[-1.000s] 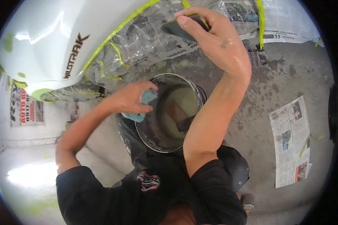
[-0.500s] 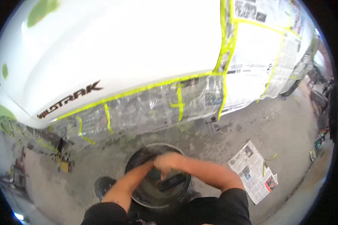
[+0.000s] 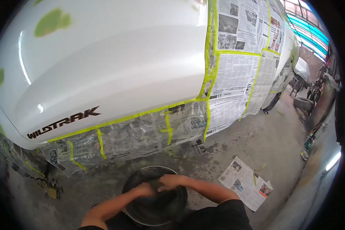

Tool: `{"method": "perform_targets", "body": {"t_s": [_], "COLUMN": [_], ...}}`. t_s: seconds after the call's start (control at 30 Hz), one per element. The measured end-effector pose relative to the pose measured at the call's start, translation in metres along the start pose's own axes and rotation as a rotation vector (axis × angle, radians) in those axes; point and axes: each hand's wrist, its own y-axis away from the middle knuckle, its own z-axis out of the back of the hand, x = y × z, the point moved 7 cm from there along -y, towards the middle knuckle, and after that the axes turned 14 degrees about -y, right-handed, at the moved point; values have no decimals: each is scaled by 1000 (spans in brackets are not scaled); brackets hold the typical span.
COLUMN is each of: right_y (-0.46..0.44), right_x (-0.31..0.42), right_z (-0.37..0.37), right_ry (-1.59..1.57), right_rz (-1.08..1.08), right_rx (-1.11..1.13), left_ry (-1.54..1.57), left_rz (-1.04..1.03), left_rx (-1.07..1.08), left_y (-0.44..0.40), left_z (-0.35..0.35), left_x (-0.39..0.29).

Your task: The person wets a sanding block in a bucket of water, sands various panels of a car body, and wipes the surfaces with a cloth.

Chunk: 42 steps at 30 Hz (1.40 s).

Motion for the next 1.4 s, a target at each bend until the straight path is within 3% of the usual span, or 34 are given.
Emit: {"method": "perform_targets", "body": {"t_s": [0.07, 0.17, 0.2, 0.3, 0.43, 0.47, 0.5, 0.57, 0.63, 0.7, 0.8, 0.9, 1.0, 1.1, 1.17, 1.2, 1.3, 1.33, 1.4], "right_y": [8, 27, 33, 31, 31, 38, 46, 57, 63, 63, 73, 68, 66, 54, 49, 49, 34, 38, 19], "right_x": [14, 54, 71, 80, 86, 93, 105, 134, 144, 141, 124, 134, 144, 118, 115, 115, 105, 117, 91], "right_z": [5, 30, 42, 64, 90, 93, 97, 85, 75, 69, 75, 58, 55, 36, 23, 14, -4, -3, -13], "right_ry": [-143, -331, -387, -919, -1229, -1091, -689, 128, 155, 71, 317, 629, 488, 734, 831, 877, 755, 798, 719], "right_rz": [246, 454, 496, 261, 337, 316, 392, 494, 466, 439, 543, 685, 716, 613, 669, 699, 389, 451, 255], "right_rx": [-253, -463, -506, -411, -641, -665, -738, -811, -678, -615, -791, -647, -517, -391, -453, -480, -415, -588, -529], "left_ry": [351, 1416, 1510, 1716, 1817, 1878, 1940, 2003, 2077, 2087, 1939, 1657, 1459, 1352, 1202, 1063, 650, 642, 602], "left_rz": [-93, -293, -394, -636, -793, -868, -942, -871, -804, -804, -745, -671, -669, -655, -633, -619, -550, -655, -860], "left_rx": [-370, -226, -270, -349, -437, -447, -452, -446, -437, -330, -220, -147, -13, 84, 110, 65, -69, -200, -465], "left_y": [-25, 62, 73, 82, 89, 95, 100, 84, 67, 81, 90, 100, 81, 59, 55, 55, 59, 62, 68], "left_z": [-2, 29, 36, 39, 37, 43, 46, 45, 43, 44, 54, 62, 50, 21, 8, 6, 6, 11, 19], "left_x": [49, 29, 28, 24, -6, -17, -20, -13, -6, 1, 18, 16, 13, 11, -3, -8, -14, -17, -22]}}
